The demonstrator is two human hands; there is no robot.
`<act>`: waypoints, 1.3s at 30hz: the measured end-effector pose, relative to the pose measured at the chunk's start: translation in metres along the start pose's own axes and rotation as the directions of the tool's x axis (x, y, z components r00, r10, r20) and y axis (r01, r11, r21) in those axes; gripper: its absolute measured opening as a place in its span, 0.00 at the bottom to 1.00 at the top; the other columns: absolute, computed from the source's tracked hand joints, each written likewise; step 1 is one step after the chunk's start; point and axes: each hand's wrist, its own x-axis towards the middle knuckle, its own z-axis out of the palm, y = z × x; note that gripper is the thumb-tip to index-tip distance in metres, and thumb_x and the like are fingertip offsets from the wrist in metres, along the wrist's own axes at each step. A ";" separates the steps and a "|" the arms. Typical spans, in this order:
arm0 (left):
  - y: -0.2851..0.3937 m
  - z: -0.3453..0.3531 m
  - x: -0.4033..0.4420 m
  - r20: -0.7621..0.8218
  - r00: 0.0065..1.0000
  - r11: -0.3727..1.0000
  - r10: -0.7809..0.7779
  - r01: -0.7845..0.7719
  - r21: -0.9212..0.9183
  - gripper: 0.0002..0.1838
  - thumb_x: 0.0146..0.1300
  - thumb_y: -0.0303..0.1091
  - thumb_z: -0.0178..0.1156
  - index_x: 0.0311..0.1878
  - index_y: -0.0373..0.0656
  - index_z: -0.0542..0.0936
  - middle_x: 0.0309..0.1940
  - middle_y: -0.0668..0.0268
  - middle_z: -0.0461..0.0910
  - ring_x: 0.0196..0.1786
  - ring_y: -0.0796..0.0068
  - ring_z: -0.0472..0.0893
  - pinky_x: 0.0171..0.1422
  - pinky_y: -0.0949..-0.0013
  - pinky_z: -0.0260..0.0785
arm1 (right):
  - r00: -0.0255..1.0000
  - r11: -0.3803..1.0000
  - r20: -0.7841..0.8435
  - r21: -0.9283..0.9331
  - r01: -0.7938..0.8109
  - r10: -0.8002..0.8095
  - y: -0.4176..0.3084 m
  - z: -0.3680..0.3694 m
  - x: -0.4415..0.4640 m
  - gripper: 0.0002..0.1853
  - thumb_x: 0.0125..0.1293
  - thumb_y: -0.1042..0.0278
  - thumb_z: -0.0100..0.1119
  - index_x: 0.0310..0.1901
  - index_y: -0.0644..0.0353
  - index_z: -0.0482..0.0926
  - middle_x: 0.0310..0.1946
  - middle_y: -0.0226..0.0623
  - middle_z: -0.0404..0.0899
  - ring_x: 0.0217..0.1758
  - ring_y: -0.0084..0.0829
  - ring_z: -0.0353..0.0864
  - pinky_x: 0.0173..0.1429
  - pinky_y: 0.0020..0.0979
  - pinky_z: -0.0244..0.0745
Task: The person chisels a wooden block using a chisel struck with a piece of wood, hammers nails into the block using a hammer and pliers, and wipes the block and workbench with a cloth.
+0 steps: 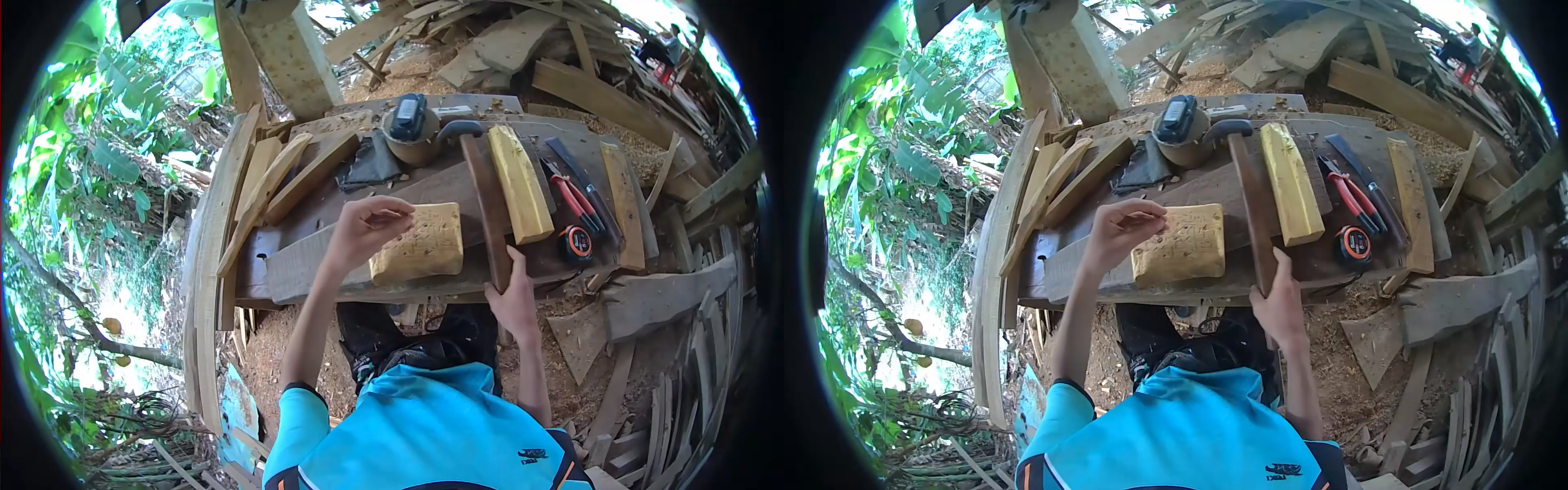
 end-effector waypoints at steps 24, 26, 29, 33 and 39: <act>-0.023 0.021 -0.010 -0.219 0.964 0.976 0.152 -0.112 0.186 0.18 0.57 0.24 0.62 0.51 0.41 0.75 0.35 0.61 0.82 0.38 0.74 0.83 0.42 0.73 0.75 | 0.884 0.700 0.409 0.563 -0.440 0.227 -0.078 -0.058 -0.038 0.14 0.60 0.79 0.55 0.49 0.64 0.70 0.16 0.23 0.66 0.14 0.13 0.64 0.18 0.19 0.58; -0.023 0.025 -0.006 -0.219 0.963 0.975 0.157 -0.116 0.187 0.18 0.57 0.23 0.62 0.51 0.41 0.75 0.35 0.61 0.82 0.38 0.74 0.83 0.41 0.73 0.75 | 0.876 0.723 0.421 0.527 -0.448 0.236 -0.081 -0.059 -0.037 0.16 0.61 0.79 0.54 0.52 0.65 0.69 0.17 0.23 0.67 0.15 0.13 0.64 0.18 0.19 0.59; -0.021 0.031 -0.003 -0.196 0.970 0.971 0.147 -0.105 0.213 0.17 0.57 0.24 0.62 0.51 0.40 0.75 0.34 0.60 0.82 0.37 0.74 0.83 0.42 0.73 0.76 | 0.846 0.689 0.460 0.521 -0.504 0.270 -0.073 -0.052 -0.041 0.18 0.62 0.78 0.54 0.54 0.65 0.67 0.17 0.24 0.67 0.15 0.13 0.64 0.18 0.19 0.59; -0.009 0.031 -0.003 -0.166 0.975 0.969 0.149 -0.111 0.219 0.16 0.57 0.24 0.62 0.50 0.40 0.75 0.33 0.61 0.82 0.38 0.75 0.83 0.44 0.72 0.75 | 0.761 0.582 0.563 0.517 -0.628 0.321 -0.061 -0.042 -0.044 0.19 0.63 0.75 0.53 0.56 0.65 0.66 0.18 0.26 0.67 0.14 0.16 0.65 0.17 0.21 0.62; -0.012 0.039 0.005 -0.040 0.989 0.988 0.143 -0.140 0.063 0.15 0.57 0.23 0.61 0.49 0.38 0.75 0.34 0.62 0.81 0.39 0.77 0.81 0.47 0.73 0.73 | 0.726 0.497 0.549 0.532 -0.686 0.413 -0.053 -0.041 -0.037 0.20 0.63 0.75 0.53 0.57 0.65 0.65 0.19 0.27 0.67 0.16 0.17 0.66 0.16 0.22 0.63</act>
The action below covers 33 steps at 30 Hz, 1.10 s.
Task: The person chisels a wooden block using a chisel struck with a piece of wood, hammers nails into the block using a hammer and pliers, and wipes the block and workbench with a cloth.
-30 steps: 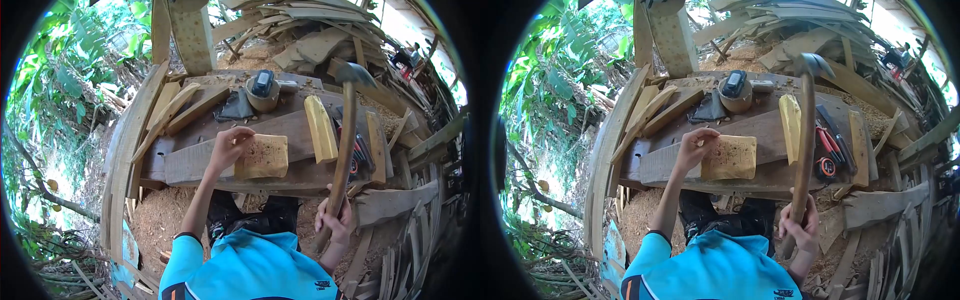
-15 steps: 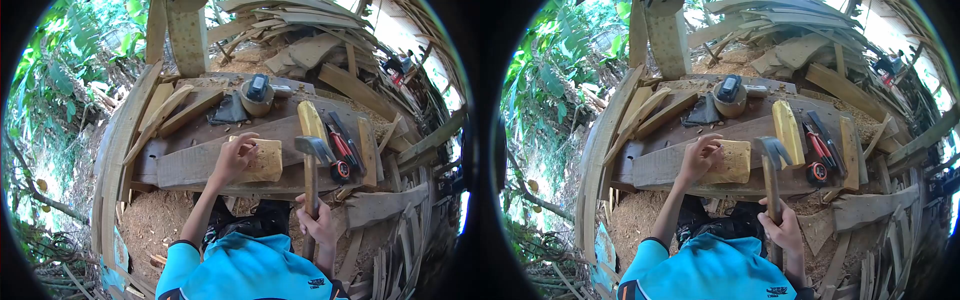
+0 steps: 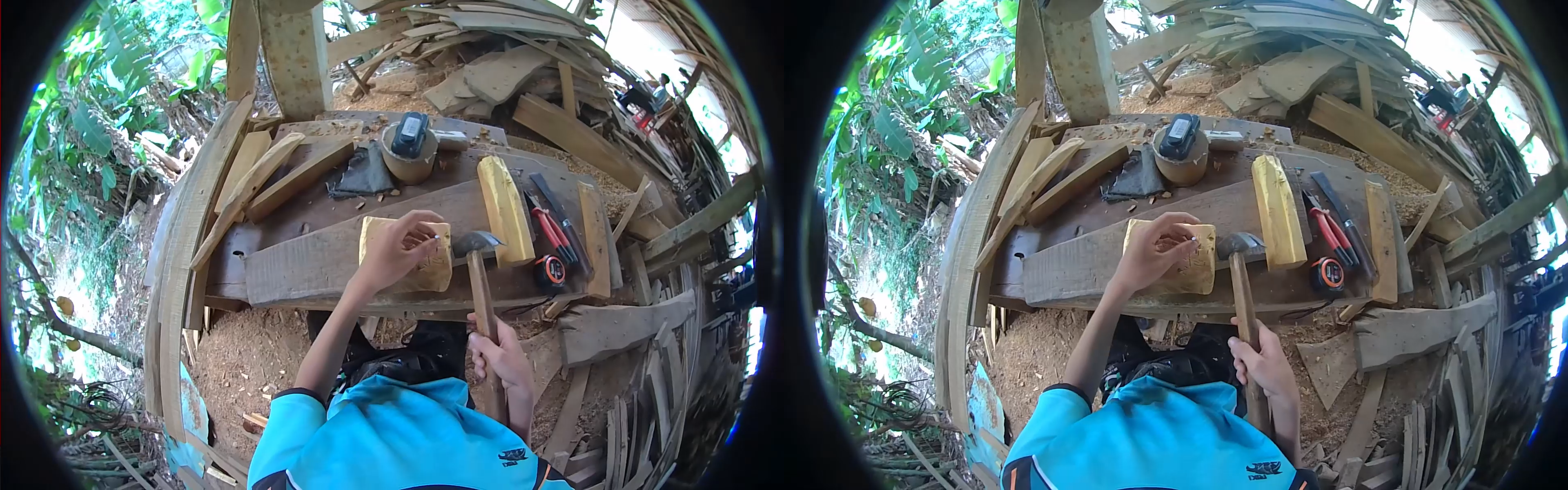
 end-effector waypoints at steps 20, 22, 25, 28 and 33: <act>-0.017 -0.011 0.004 -0.275 0.960 0.984 -0.055 0.098 0.148 0.11 0.59 0.23 0.60 0.46 0.35 0.74 0.36 0.63 0.81 0.41 0.79 0.79 0.47 0.76 0.71 | 0.996 0.956 0.087 -0.292 -0.008 0.035 0.002 -0.006 0.026 0.21 0.65 0.72 0.52 0.58 0.63 0.61 0.21 0.29 0.67 0.18 0.21 0.69 0.19 0.25 0.69; -0.023 -0.018 0.003 -0.341 0.939 0.982 -0.049 0.107 0.154 0.11 0.59 0.23 0.60 0.45 0.35 0.74 0.36 0.64 0.81 0.41 0.80 0.79 0.47 0.77 0.71 | 0.995 0.956 0.096 -0.294 0.000 0.030 0.003 -0.008 0.027 0.20 0.65 0.72 0.52 0.57 0.63 0.62 0.21 0.29 0.67 0.17 0.21 0.70 0.19 0.25 0.69; -0.030 -0.026 0.000 -0.423 0.906 0.990 -0.028 0.084 0.114 0.11 0.60 0.23 0.60 0.46 0.36 0.74 0.36 0.64 0.81 0.41 0.81 0.79 0.47 0.77 0.70 | 0.995 0.953 0.093 -0.303 0.002 0.028 0.001 -0.008 0.030 0.18 0.64 0.71 0.53 0.53 0.63 0.63 0.21 0.30 0.68 0.17 0.21 0.70 0.18 0.26 0.69; -0.021 -0.034 -0.015 -0.440 0.897 0.998 -0.043 0.061 0.027 0.14 0.59 0.23 0.60 0.48 0.37 0.73 0.35 0.64 0.81 0.40 0.80 0.79 0.47 0.77 0.70 | 0.997 0.939 0.079 -0.343 0.028 -0.001 -0.001 -0.004 0.032 0.17 0.64 0.69 0.55 0.51 0.65 0.64 0.19 0.31 0.70 0.16 0.22 0.72 0.18 0.26 0.70; -0.005 -0.043 -0.051 -0.328 0.945 0.954 0.010 0.089 0.286 0.20 0.55 0.25 0.65 0.51 0.41 0.72 0.33 0.65 0.82 0.38 0.77 0.81 0.44 0.75 0.70 | 0.999 0.950 0.038 -0.313 -0.020 0.034 -0.006 0.000 0.029 0.16 0.64 0.67 0.54 0.50 0.65 0.65 0.18 0.33 0.70 0.14 0.23 0.72 0.16 0.26 0.70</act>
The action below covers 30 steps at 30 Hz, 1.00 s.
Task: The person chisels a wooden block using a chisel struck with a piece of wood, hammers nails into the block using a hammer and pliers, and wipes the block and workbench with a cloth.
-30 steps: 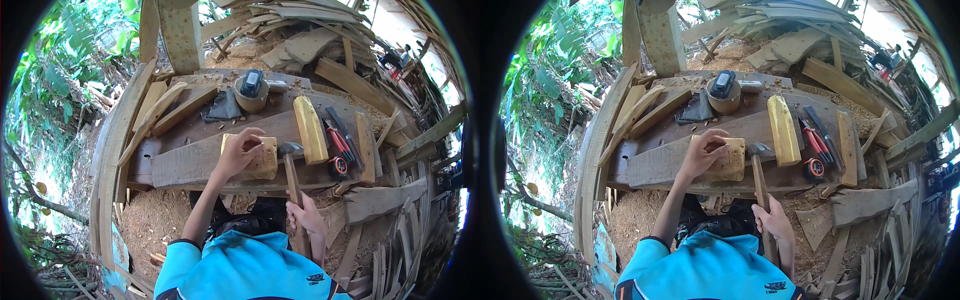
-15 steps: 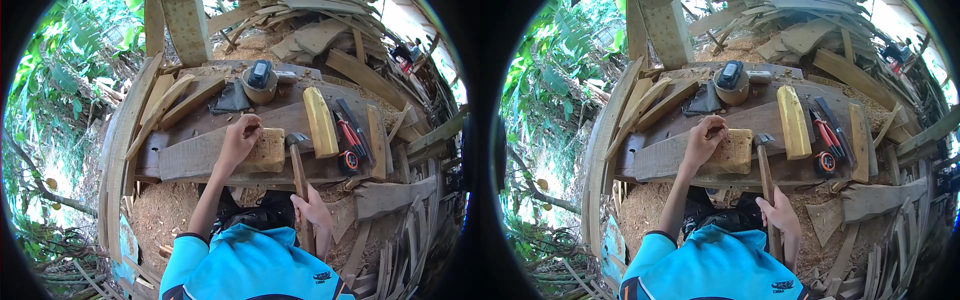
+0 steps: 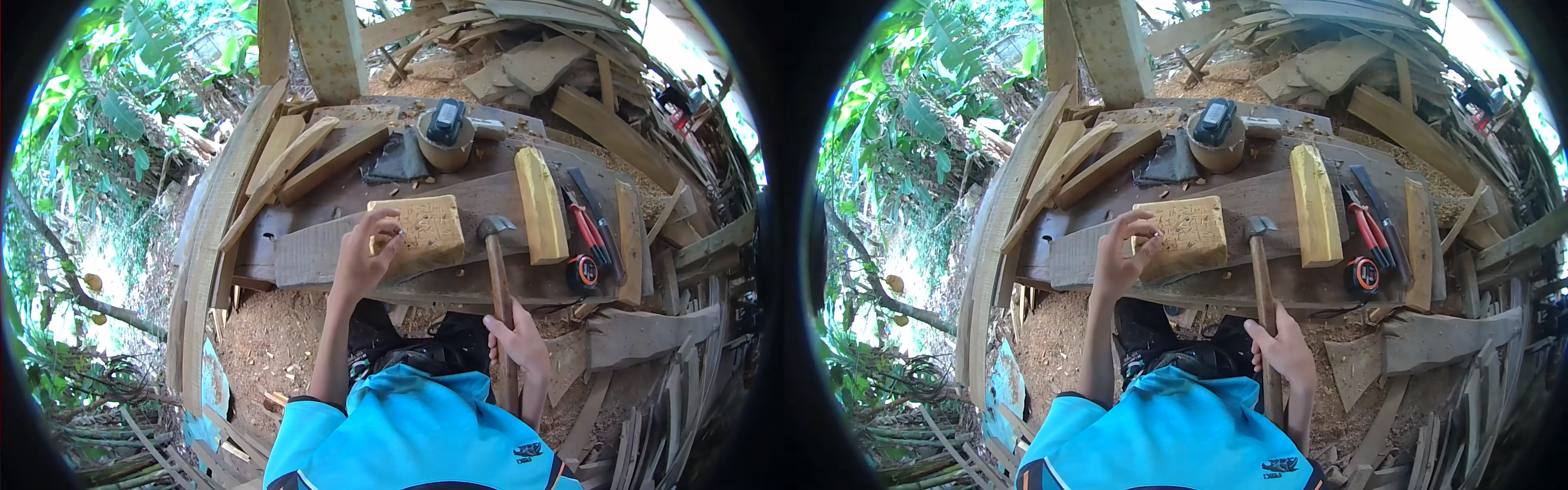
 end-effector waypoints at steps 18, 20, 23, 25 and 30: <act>-0.017 0.011 -0.009 -0.032 0.978 0.950 0.208 -0.194 0.244 0.20 0.56 0.26 0.63 0.52 0.40 0.72 0.35 0.63 0.82 0.40 0.74 0.81 0.43 0.75 0.70 | 0.994 0.990 -0.051 0.093 0.106 -0.101 0.004 0.011 -0.007 0.24 0.63 0.71 0.52 0.61 0.63 0.62 0.17 0.29 0.68 0.13 0.19 0.69 0.14 0.24 0.65; -0.015 0.009 -0.006 -0.060 0.988 0.988 0.140 -0.135 0.079 0.21 0.56 0.25 0.63 0.53 0.40 0.71 0.34 0.63 0.82 0.40 0.74 0.81 0.45 0.74 0.70 | 0.992 0.992 -0.057 0.056 0.117 -0.113 0.004 0.014 -0.007 0.23 0.63 0.72 0.51 0.60 0.62 0.62 0.18 0.28 0.67 0.13 0.19 0.68 0.14 0.23 0.65; -0.003 0.007 0.005 -0.073 0.997 0.969 0.010 -0.028 -0.246 0.22 0.55 0.23 0.63 0.54 0.40 0.71 0.33 0.61 0.83 0.40 0.74 0.82 0.47 0.73 0.71 | 0.992 0.993 -0.069 0.051 0.111 -0.107 0.007 0.016 -0.007 0.23 0.64 0.73 0.51 0.60 0.61 0.61 0.18 0.29 0.67 0.13 0.20 0.68 0.14 0.23 0.66; 0.014 0.004 0.021 -0.046 0.999 0.984 0.021 -0.029 -0.176 0.21 0.55 0.23 0.63 0.53 0.39 0.72 0.33 0.60 0.83 0.40 0.73 0.82 0.48 0.72 0.71 | 0.994 0.994 -0.060 0.049 0.096 -0.093 0.008 0.016 -0.007 0.23 0.64 0.73 0.51 0.60 0.61 0.61 0.19 0.29 0.68 0.13 0.20 0.68 0.15 0.24 0.66; 0.009 0.021 0.038 0.115 0.989 0.994 0.092 -0.085 -0.064 0.19 0.56 0.22 0.61 0.52 0.40 0.72 0.34 0.58 0.83 0.40 0.68 0.83 0.46 0.71 0.72 | 0.998 0.999 -0.034 0.001 -0.043 0.043 -0.004 0.012 -0.011 0.22 0.66 0.70 0.50 0.61 0.58 0.59 0.19 0.31 0.69 0.15 0.21 0.71 0.17 0.26 0.70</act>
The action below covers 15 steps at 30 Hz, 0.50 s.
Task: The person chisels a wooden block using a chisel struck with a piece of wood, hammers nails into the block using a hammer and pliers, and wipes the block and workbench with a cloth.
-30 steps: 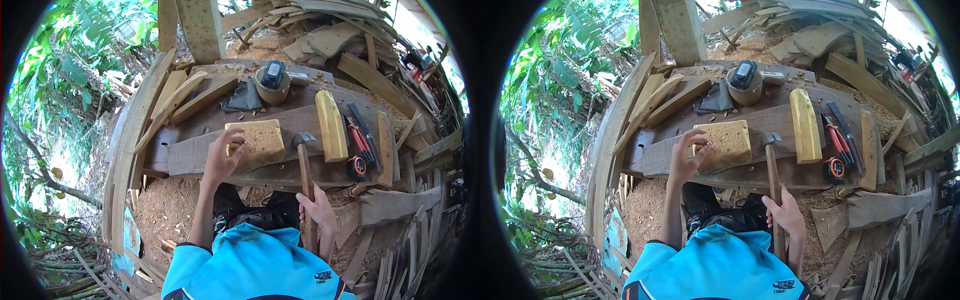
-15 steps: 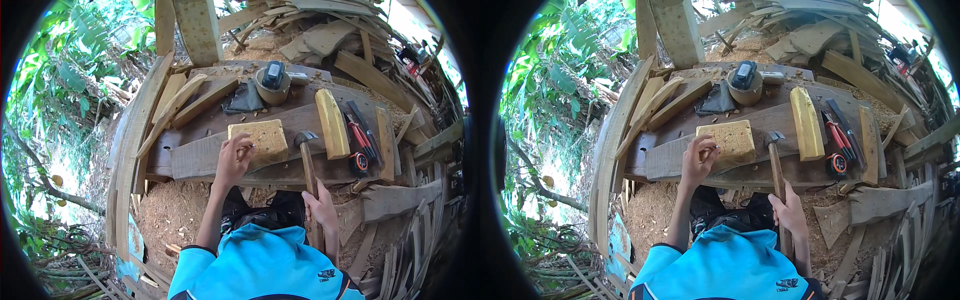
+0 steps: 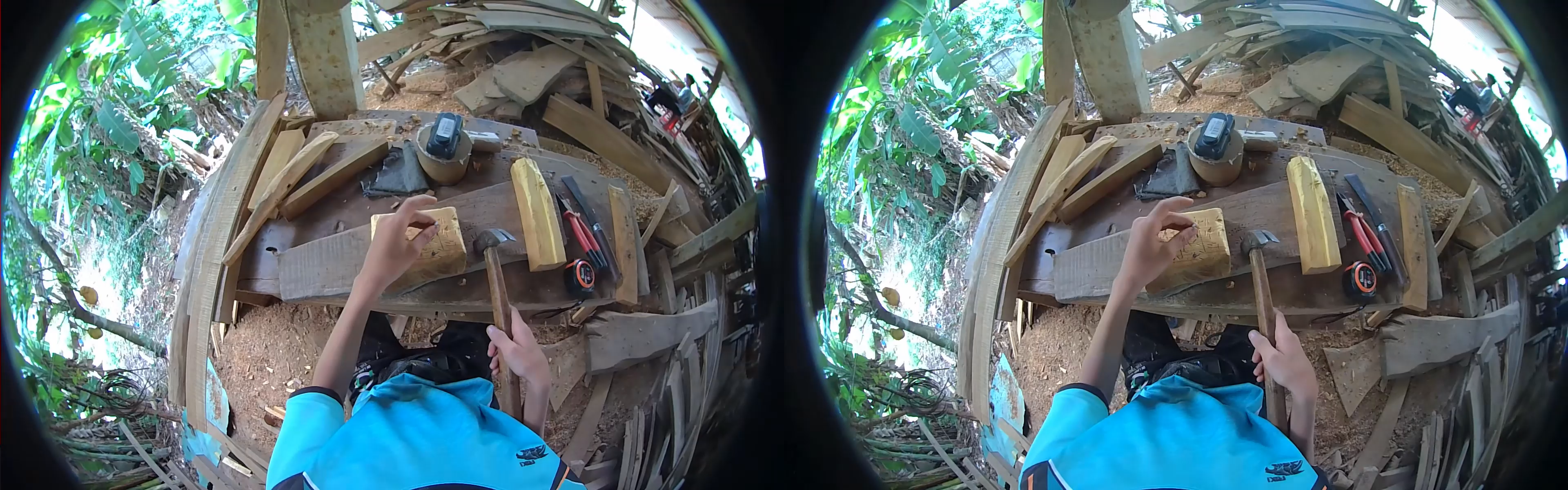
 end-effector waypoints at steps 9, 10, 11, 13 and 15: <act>-0.008 0.008 -0.007 -0.042 0.995 0.995 -0.092 0.090 -0.034 0.19 0.56 0.23 0.63 0.51 0.39 0.72 0.33 0.61 0.83 0.37 0.78 0.82 0.41 0.75 0.72 | 0.979 0.966 -0.067 -0.188 0.176 -0.192 0.003 0.004 -0.003 0.27 0.66 0.70 0.49 0.65 0.58 0.56 0.19 0.31 0.68 0.15 0.20 0.70 0.14 0.23 0.67; -0.007 0.006 -0.006 -0.056 0.994 0.996 -0.091 0.090 -0.030 0.19 0.56 0.23 0.63 0.51 0.39 0.72 0.33 0.61 0.83 0.36 0.79 0.82 0.41 0.76 0.72 | 0.979 0.972 -0.050 -0.140 0.190 -0.198 0.002 0.003 -0.004 0.28 0.66 0.70 0.49 0.66 0.59 0.54 0.18 0.31 0.68 0.14 0.20 0.70 0.15 0.24 0.67; -0.009 0.005 -0.006 -0.065 0.994 0.995 -0.091 0.089 -0.037 0.19 0.56 0.23 0.63 0.51 0.39 0.72 0.33 0.61 0.83 0.36 0.79 0.81 0.41 0.76 0.72 | 0.978 0.975 -0.033 -0.090 0.203 -0.207 0.001 0.001 -0.005 0.29 0.66 0.70 0.49 0.67 0.60 0.53 0.17 0.31 0.68 0.14 0.21 0.70 0.15 0.24 0.67; -0.016 0.005 -0.007 -0.079 0.992 0.994 -0.096 0.092 -0.057 0.19 0.56 0.23 0.63 0.51 0.40 0.72 0.33 0.61 0.83 0.36 0.80 0.81 0.41 0.76 0.72 | 0.973 0.972 -0.016 -0.059 0.229 -0.231 -0.003 -0.001 -0.009 0.30 0.66 0.71 0.49 0.68 0.61 0.52 0.15 0.31 0.69 0.13 0.21 0.70 0.16 0.25 0.67; -0.010 0.006 -0.008 -0.056 0.990 0.989 -0.131 0.127 -0.077 0.19 0.56 0.23 0.63 0.51 0.41 0.72 0.34 0.61 0.83 0.36 0.79 0.82 0.41 0.75 0.72 | 0.965 0.961 -0.015 -0.098 0.258 -0.261 -0.010 -0.001 -0.013 0.31 0.66 0.71 0.48 0.69 0.60 0.51 0.15 0.30 0.69 0.13 0.20 0.70 0.16 0.24 0.67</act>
